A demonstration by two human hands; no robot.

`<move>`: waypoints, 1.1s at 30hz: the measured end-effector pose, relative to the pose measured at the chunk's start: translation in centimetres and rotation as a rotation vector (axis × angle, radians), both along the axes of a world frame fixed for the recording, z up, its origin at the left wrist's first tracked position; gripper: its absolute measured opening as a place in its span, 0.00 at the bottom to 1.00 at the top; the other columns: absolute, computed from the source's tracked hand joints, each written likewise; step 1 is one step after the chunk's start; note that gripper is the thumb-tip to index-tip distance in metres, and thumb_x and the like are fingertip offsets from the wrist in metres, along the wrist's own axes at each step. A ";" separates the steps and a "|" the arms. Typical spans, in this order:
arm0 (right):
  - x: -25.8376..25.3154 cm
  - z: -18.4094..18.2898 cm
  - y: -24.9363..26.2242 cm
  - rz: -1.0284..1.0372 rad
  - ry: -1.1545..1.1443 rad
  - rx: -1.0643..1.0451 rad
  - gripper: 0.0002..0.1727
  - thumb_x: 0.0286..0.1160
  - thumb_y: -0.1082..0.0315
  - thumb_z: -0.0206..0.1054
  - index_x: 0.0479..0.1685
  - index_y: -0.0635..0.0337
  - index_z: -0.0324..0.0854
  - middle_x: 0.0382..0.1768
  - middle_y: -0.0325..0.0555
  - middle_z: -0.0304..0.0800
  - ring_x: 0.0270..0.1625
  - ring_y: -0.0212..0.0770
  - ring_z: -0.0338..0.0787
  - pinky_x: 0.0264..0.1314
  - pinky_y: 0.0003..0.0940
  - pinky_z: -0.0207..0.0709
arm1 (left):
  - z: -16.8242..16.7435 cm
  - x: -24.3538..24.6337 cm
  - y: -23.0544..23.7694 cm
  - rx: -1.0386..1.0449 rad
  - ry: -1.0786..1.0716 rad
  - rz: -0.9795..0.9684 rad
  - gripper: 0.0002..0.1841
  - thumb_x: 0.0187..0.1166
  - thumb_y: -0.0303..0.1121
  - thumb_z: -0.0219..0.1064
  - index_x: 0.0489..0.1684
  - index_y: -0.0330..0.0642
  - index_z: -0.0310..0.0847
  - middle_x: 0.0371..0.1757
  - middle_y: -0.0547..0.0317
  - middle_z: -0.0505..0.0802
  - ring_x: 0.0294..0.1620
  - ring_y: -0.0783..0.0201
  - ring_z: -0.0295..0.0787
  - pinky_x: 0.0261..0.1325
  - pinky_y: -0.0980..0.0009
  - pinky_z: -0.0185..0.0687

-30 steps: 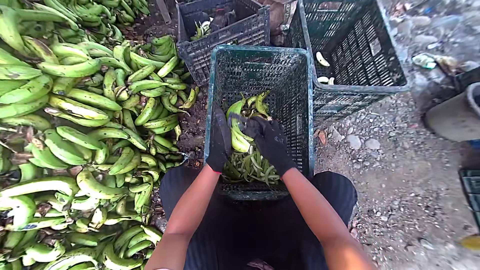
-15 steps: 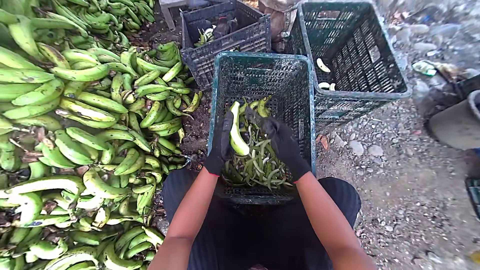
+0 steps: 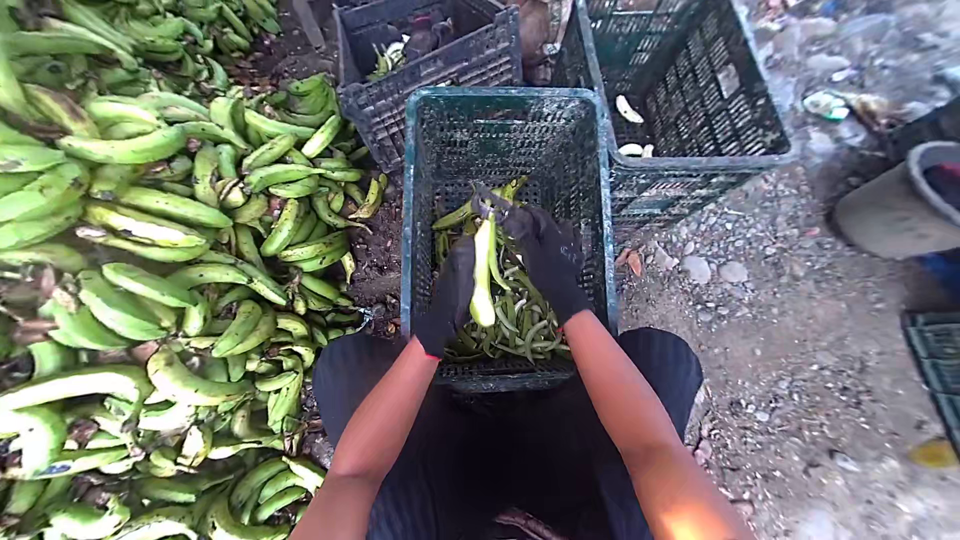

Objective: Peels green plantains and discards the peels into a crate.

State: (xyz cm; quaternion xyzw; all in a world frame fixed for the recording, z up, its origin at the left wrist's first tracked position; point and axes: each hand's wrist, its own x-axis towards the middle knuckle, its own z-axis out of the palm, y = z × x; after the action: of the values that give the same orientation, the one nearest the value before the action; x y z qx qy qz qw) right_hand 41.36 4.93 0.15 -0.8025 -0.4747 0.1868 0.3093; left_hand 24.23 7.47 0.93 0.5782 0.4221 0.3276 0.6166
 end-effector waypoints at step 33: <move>-5.4 0.5 -4.1 0.294 -0.040 -0.037 0.32 0.85 0.38 0.53 0.80 0.43 0.77 0.65 0.65 0.83 0.69 0.72 0.79 0.58 0.76 0.71 | 0.3 -1.3 4.2 0.277 -0.493 0.750 0.34 0.92 0.58 0.33 0.84 0.38 0.48 0.55 0.57 0.85 0.47 0.71 0.88 0.49 0.69 0.90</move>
State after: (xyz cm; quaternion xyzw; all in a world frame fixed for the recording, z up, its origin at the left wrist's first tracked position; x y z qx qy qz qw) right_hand 35.97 0.85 0.67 -0.7335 -0.5896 0.2229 0.2543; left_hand 22.92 11.69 1.28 0.3673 0.3953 0.7088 0.4544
